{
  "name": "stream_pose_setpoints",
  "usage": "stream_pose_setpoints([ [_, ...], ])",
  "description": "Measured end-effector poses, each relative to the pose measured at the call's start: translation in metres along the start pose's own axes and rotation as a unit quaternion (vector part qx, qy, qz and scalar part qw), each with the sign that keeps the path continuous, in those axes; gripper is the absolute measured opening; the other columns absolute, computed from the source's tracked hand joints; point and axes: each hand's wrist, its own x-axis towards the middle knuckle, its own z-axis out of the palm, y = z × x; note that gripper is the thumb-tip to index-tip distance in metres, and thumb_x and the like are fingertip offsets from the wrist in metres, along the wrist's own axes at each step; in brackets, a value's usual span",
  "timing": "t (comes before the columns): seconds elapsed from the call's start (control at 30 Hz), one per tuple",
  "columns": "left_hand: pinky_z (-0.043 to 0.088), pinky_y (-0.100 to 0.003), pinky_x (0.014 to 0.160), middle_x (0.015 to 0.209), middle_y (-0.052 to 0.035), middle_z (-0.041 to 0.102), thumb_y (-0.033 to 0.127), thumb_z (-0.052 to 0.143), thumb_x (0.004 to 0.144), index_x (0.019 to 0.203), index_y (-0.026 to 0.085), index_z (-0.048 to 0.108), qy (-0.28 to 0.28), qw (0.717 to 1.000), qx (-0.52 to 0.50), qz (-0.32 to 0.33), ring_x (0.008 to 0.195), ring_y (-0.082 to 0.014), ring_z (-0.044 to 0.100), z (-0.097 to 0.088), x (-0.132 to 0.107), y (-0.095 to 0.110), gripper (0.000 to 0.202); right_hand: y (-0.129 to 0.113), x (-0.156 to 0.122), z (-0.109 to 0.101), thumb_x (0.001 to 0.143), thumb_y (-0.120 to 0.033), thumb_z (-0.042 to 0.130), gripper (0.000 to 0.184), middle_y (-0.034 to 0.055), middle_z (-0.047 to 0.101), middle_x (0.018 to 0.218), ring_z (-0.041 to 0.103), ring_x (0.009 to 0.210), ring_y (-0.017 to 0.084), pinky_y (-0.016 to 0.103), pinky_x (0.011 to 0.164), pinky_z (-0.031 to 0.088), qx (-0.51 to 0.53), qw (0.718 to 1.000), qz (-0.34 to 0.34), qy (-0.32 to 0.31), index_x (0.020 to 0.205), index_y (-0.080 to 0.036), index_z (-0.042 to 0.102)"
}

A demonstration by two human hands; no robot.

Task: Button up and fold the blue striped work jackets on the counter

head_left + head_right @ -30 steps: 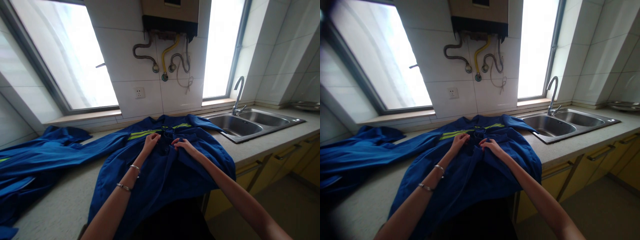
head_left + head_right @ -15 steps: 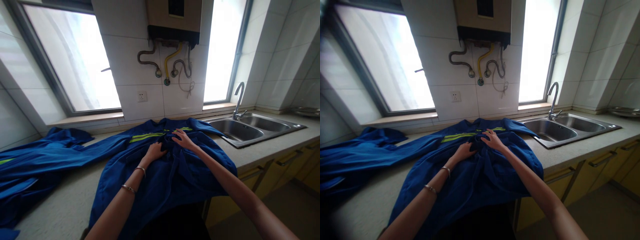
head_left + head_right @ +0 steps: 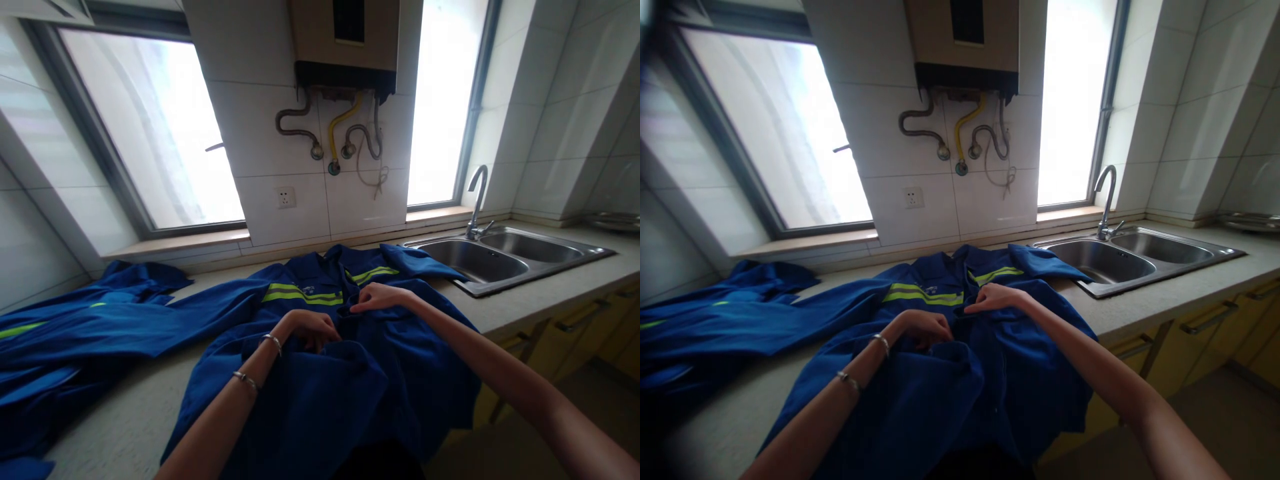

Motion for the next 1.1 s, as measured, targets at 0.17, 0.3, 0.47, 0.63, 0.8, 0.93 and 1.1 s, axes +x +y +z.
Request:
stream_pose_setpoints([
  [0.17,0.036,-0.022,0.031,0.067,-0.0082,0.070,0.044,0.067,0.074,0.092,0.016,0.072,-0.129,0.992,-0.009,0.001,0.051,-0.0218,0.063,0.007,0.002,0.001,0.033,0.022,0.050,-0.032,0.074,-0.047,0.067,0.034,0.0050,0.066,0.061,0.061,0.058,0.016,0.023,0.053,0.045,0.025,0.986,0.095,0.138,0.071,-0.014,0.072],
  [0.3,0.034,-0.020,0.031,0.077,-0.0111,0.071,0.049,0.056,0.081,0.113,0.014,0.065,-0.145,0.980,-0.096,0.100,0.058,-0.0228,0.067,0.000,0.003,-0.016,0.049,0.039,0.094,-0.045,0.078,-0.023,0.062,0.021,0.0099,0.070,0.093,0.064,0.085,0.019,0.022,0.066,0.048,0.006,0.922,0.143,0.359,0.095,-0.012,0.070],
  [0.47,0.032,-0.019,0.031,0.079,-0.0131,0.071,0.050,0.049,0.083,0.122,0.012,0.058,-0.155,0.971,-0.131,0.129,0.058,-0.0230,0.067,-0.010,0.011,-0.032,0.055,0.053,0.125,-0.038,0.076,-0.025,0.067,0.037,0.0111,0.068,0.098,0.062,0.086,0.018,0.022,0.066,0.048,0.023,0.911,0.201,0.358,0.109,-0.009,0.063],
  [0.63,0.034,-0.019,0.032,0.079,-0.0127,0.071,0.052,0.046,0.084,0.123,0.013,0.056,-0.153,0.972,-0.128,0.126,0.059,-0.0222,0.067,-0.009,0.011,-0.030,0.056,0.056,0.155,-0.030,0.088,-0.041,0.053,0.042,0.0112,0.067,0.084,0.060,0.066,0.014,0.021,0.056,0.046,0.046,0.899,0.266,0.346,0.108,-0.004,0.061],
  [0.8,0.034,-0.018,0.032,0.076,-0.0105,0.071,0.050,0.045,0.086,0.122,0.013,0.055,-0.137,0.973,-0.137,0.125,0.058,-0.0210,0.068,-0.006,0.009,-0.029,0.053,0.059,0.170,-0.030,0.087,-0.035,0.058,0.036,0.0156,0.067,0.083,0.064,0.070,0.019,0.028,0.063,0.050,0.004,0.884,0.332,0.328,0.104,-0.004,0.064],
  [0.93,0.033,-0.018,0.031,0.074,-0.0109,0.071,0.048,0.042,0.087,0.122,0.012,0.055,-0.128,0.971,-0.159,0.122,0.054,-0.0201,0.066,-0.006,0.010,-0.030,0.052,0.060,0.165,-0.024,0.088,-0.028,0.056,0.033,0.0207,0.066,0.094,0.065,0.091,0.027,0.036,0.078,0.050,-0.061,0.878,0.342,0.330,0.112,-0.006,0.064],
  [1.1,0.035,-0.017,0.035,0.068,-0.0072,0.068,0.044,0.041,0.090,0.118,0.013,0.058,-0.060,0.967,-0.202,0.147,0.040,-0.0113,0.056,0.000,0.006,-0.027,0.045,0.039,0.161,-0.029,0.092,-0.023,0.046,0.031,0.0197,0.063,0.113,0.060,0.107,0.028,0.035,0.088,0.045,-0.144,0.894,0.267,0.329,0.114,-0.013,0.065],
])
